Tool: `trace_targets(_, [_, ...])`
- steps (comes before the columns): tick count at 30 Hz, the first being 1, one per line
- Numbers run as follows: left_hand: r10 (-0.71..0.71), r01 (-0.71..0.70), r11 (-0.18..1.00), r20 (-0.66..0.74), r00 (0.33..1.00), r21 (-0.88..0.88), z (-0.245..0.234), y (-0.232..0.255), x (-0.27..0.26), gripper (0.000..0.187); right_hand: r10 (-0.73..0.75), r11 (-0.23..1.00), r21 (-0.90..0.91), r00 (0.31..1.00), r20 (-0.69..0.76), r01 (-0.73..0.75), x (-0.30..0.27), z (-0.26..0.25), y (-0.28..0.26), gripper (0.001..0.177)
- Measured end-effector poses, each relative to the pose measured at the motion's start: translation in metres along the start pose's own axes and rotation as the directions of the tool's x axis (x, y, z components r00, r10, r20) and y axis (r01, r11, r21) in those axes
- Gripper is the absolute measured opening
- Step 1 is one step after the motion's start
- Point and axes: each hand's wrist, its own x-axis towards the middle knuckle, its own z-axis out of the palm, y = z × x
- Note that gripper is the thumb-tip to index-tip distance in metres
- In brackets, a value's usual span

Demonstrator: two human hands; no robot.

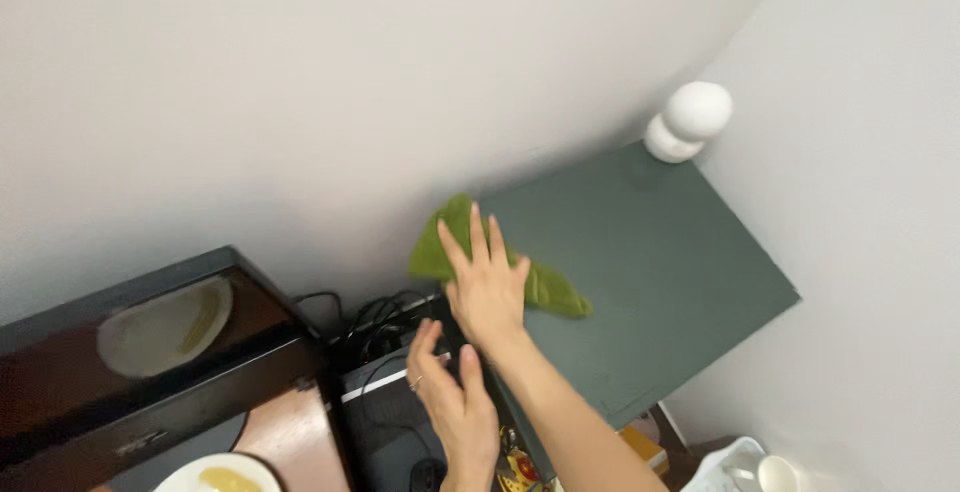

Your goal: The person wipes a dark green cabinet top with a green cloth, then moves to wipe the wooden headboard of a bed, and finally wipes the surface of a wooden vanity table. The person uses a green cloth throughout the task.

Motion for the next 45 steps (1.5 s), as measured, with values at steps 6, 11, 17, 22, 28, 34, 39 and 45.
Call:
trace_targets(6, [0.189, -0.195, 0.976, -0.06, 0.98, -0.102, 0.018, 0.038, -0.009, 0.042, -0.01, 0.991, 0.134, 0.991, -0.133, 0.028, -0.149, -0.021, 0.038, 0.07])
trace_targets(11, [0.247, -0.23, 0.967, 0.171, 0.954, -0.112, 0.069, 0.07, -0.033, 0.043, 0.03, 0.923, 0.384, 0.999, -0.015, -0.022, -0.209, 0.013, 0.09, 0.07])
trace_targets(17, [0.404, -0.443, 0.897, 0.419, 0.813, -0.004, 0.135, 0.062, -0.038, 0.039, 0.121, 0.928, 0.365, 0.987, -0.103, -0.076, -0.216, 0.026, 0.167, 0.069])
trace_targets(22, [0.342, -0.53, 0.833, 0.608, 0.717, 0.157, 0.185, 0.053, -0.021, 0.052, 0.208, 0.934, 0.337, 0.951, -0.23, -0.123, -0.192, 0.016, 0.256, 0.077])
trace_targets(28, [0.316, -0.683, 0.693, 0.753, 0.577, 0.232, 0.203, 0.047, -0.021, 0.075, 0.537, 0.804, 0.405, 0.823, -0.183, -0.435, -0.148, 0.027, 0.391, 0.066])
trace_targets(34, [0.304, -0.623, 0.757, 0.737, 0.604, 0.199, 0.198, 0.049, -0.021, 0.08, 0.731, 0.634, 0.524, 0.662, -0.167, -0.569, -0.145, 0.024, 0.352, 0.068])
trace_targets(39, [0.276, -0.487, 0.864, 0.689, 0.67, 0.127, 0.191, 0.049, -0.022, 0.081, 0.401, 0.825, 0.465, 0.913, -0.08, -0.322, -0.2, 0.004, 0.257, 0.071])
trace_targets(45, [0.262, -0.44, 0.893, 0.68, 0.685, 0.099, 0.187, 0.052, -0.018, 0.082, 0.223, 0.929, 0.316, 0.972, -0.071, -0.19, -0.19, -0.007, 0.314, 0.072])
